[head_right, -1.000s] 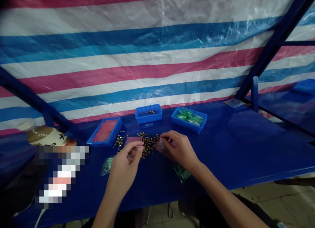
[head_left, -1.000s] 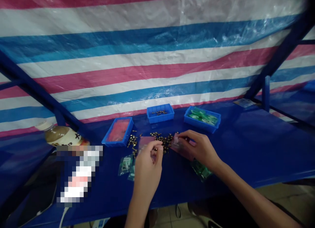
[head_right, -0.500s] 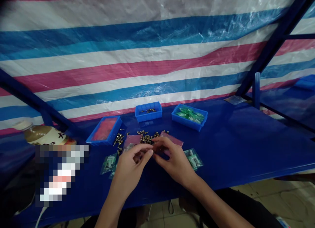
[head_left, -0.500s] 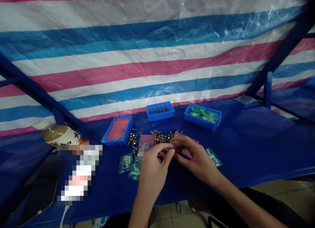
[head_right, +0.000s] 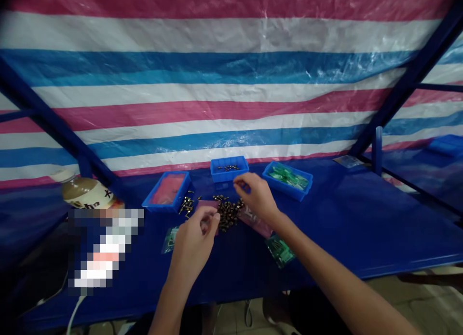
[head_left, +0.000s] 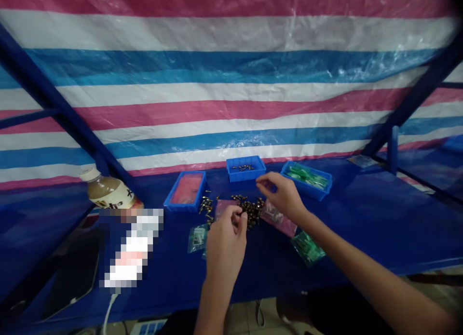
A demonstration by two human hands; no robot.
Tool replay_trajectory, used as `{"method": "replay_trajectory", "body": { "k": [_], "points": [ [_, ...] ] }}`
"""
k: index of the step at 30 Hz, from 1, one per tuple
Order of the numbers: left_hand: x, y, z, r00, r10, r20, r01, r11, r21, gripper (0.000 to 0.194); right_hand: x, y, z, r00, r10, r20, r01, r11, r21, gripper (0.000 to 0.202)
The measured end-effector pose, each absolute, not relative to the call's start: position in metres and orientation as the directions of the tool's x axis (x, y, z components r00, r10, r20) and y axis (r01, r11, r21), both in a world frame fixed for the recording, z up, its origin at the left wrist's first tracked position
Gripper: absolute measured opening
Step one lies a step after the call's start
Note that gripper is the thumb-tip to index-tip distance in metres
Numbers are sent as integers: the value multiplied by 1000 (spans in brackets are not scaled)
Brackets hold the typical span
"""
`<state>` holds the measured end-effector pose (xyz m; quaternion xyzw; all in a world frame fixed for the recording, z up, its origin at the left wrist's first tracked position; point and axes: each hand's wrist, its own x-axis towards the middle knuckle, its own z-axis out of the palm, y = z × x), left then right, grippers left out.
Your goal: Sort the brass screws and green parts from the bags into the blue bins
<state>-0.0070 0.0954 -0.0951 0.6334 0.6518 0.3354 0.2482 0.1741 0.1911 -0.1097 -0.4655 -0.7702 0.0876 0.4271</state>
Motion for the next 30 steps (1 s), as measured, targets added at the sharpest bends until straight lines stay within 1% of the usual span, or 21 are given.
{"method": "replay_trajectory", "body": {
  "k": [2, 4, 7, 10, 12, 15, 16, 17, 19, 20, 23, 27, 30],
  "points": [
    [-14, 98, -96, -67, 995, 77, 668, -12, 744, 20, 170, 228, -107, -239, 774, 587, 717, 548, -431, 14],
    [-23, 101, -96, -88, 994, 63, 684, 15, 730, 20, 161, 254, -111, -300, 787, 539, 796, 518, -314, 23],
    [-39, 103, -92, -217, 975, 51, 717, 124, 686, 21, 143, 270, -125, -370, 825, 428, 871, 468, -149, 29],
    [-56, 103, -88, -342, 935, 89, 772, 225, 594, 23, 125, 267, -133, -398, 830, 390, 887, 458, -69, 31],
    [-66, 101, -87, -371, 920, 130, 831, 266, 488, 26, 114, 261, -132, -389, 820, 420, 892, 449, -51, 32],
    [-76, 98, -90, -438, 888, 142, 879, 389, 277, 30, 93, 249, -126, -385, 775, 501, 885, 463, -36, 33],
    [-78, 97, -91, -459, 878, 133, 877, 425, 224, 31, 85, 245, -125, -429, 759, 489, 860, 509, -34, 33],
    [-79, 96, -92, -468, 876, 116, 876, 443, 192, 32, 76, 241, -125, -497, 745, 444, 819, 572, -42, 33],
    [-79, 95, -95, -449, 891, 60, 883, 433, 179, 35, 56, 232, -129, -607, 729, 317, 743, 662, -99, 35],
    [-78, 95, -95, -436, 899, 29, 887, 425, 181, 36, 47, 228, -132, -608, 746, 272, 742, 656, -137, 38],
    [-78, 94, -96, -429, 902, -48, 885, 430, 177, 36, 19, 213, -142, -469, 851, 237, 829, 517, -215, 49],
    [-78, 92, -94, -414, 904, -104, 887, 426, 179, 36, -7, 193, -153, -410, 892, 191, 871, 445, -208, 54],
    [-78, 90, -92, -412, 906, -96, 889, 423, 176, 38, -18, 184, -156, -417, 892, 173, 879, 444, -171, 58]
  ]
}}
